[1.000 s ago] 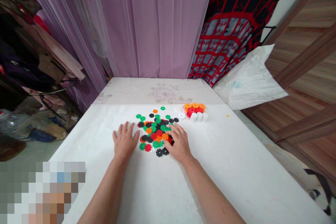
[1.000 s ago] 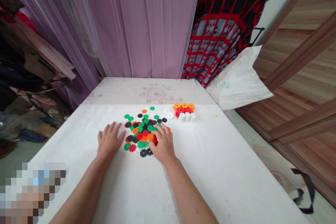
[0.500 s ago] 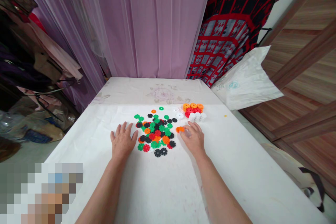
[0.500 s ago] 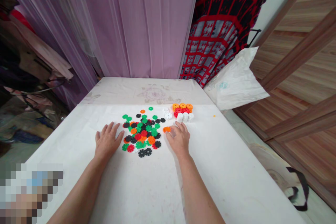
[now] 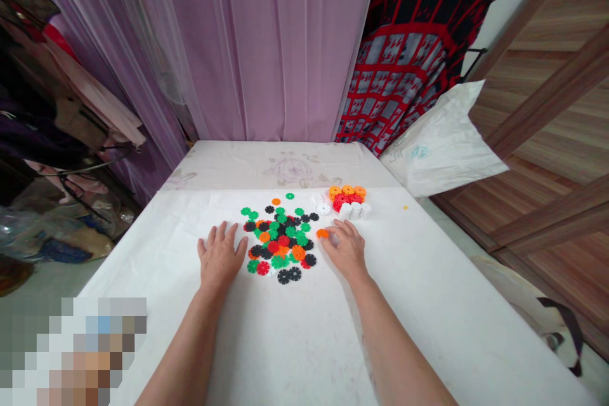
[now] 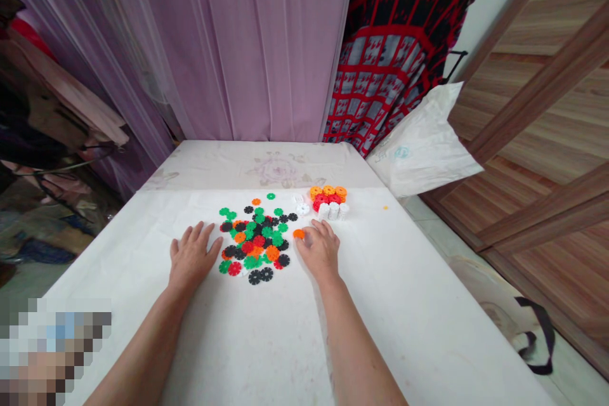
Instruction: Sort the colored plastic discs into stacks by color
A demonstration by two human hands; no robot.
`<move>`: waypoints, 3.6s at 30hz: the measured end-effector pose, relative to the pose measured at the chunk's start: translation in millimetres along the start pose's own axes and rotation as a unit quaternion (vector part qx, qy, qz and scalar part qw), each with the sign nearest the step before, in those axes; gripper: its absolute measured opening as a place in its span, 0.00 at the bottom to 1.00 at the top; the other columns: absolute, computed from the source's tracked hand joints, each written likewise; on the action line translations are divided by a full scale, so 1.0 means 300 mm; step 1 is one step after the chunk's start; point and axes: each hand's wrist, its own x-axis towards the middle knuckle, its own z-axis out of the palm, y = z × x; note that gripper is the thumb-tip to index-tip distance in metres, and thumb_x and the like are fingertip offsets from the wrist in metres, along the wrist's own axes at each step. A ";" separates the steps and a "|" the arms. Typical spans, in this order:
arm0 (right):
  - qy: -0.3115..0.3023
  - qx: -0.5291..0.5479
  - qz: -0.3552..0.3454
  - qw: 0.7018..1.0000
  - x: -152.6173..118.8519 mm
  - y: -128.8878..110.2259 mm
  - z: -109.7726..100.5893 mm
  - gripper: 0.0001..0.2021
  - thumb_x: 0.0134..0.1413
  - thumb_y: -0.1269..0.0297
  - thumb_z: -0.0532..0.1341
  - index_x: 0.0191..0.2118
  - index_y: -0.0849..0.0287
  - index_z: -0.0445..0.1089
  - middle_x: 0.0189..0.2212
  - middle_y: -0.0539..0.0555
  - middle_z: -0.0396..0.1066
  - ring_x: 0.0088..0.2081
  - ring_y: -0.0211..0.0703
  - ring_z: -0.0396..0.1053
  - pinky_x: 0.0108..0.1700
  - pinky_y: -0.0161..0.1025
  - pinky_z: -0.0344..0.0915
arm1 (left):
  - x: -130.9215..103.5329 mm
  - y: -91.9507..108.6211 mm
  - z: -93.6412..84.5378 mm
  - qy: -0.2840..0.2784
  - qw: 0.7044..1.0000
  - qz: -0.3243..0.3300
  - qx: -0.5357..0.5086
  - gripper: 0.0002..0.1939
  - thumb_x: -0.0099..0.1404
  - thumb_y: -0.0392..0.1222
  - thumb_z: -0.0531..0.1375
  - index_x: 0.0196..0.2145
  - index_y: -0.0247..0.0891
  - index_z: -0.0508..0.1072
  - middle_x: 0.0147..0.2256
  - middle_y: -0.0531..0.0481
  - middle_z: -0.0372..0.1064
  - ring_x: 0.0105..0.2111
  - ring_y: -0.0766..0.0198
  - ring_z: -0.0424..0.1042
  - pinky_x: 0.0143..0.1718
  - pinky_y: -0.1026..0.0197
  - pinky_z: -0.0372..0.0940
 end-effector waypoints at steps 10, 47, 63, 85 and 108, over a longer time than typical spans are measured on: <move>-0.008 -0.055 0.028 0.998 0.001 -0.056 0.010 0.14 0.50 0.53 0.67 0.40 0.55 0.75 0.56 0.60 0.71 0.63 0.60 0.59 0.60 0.56 0.56 | -0.001 -0.003 0.007 0.002 1.000 0.002 0.000 0.28 0.72 0.52 0.48 0.65 0.41 0.65 0.68 0.41 0.56 0.68 0.43 0.53 0.66 0.32 0.46; -0.076 0.011 -0.192 0.978 -0.071 -0.162 -0.010 0.14 0.49 0.59 0.67 0.44 0.49 0.79 0.64 0.58 0.64 0.69 0.63 0.49 0.65 0.62 0.50 | -0.006 0.009 -0.013 -0.003 1.000 -0.002 -0.001 0.27 0.72 0.51 0.49 0.64 0.41 0.65 0.68 0.40 0.57 0.68 0.44 0.54 0.66 0.33 0.48; 0.061 0.073 -0.106 0.990 -0.006 -0.038 0.020 0.09 0.52 0.59 0.65 0.39 0.53 0.77 0.56 0.58 0.71 0.65 0.57 0.58 0.64 0.56 0.56 | -0.004 0.004 -0.006 -0.003 1.000 0.000 0.003 0.28 0.72 0.51 0.48 0.64 0.41 0.65 0.68 0.40 0.56 0.68 0.44 0.53 0.66 0.33 0.47; 0.038 0.019 -0.012 0.999 0.010 0.011 0.041 0.09 0.51 0.57 0.65 0.37 0.52 0.77 0.54 0.56 0.74 0.63 0.57 0.60 0.63 0.55 0.57 | -0.004 0.002 -0.003 -0.006 1.000 -0.002 -0.001 0.28 0.72 0.52 0.48 0.65 0.41 0.65 0.68 0.41 0.56 0.68 0.44 0.52 0.67 0.33 0.47; 0.044 0.011 -0.019 0.999 0.014 0.019 0.047 0.10 0.50 0.58 0.65 0.39 0.53 0.76 0.52 0.56 0.74 0.61 0.59 0.63 0.61 0.55 0.59 | -0.003 0.004 -0.001 -0.004 1.000 -0.004 0.000 0.28 0.72 0.52 0.49 0.65 0.41 0.65 0.68 0.41 0.56 0.68 0.44 0.53 0.67 0.33 0.47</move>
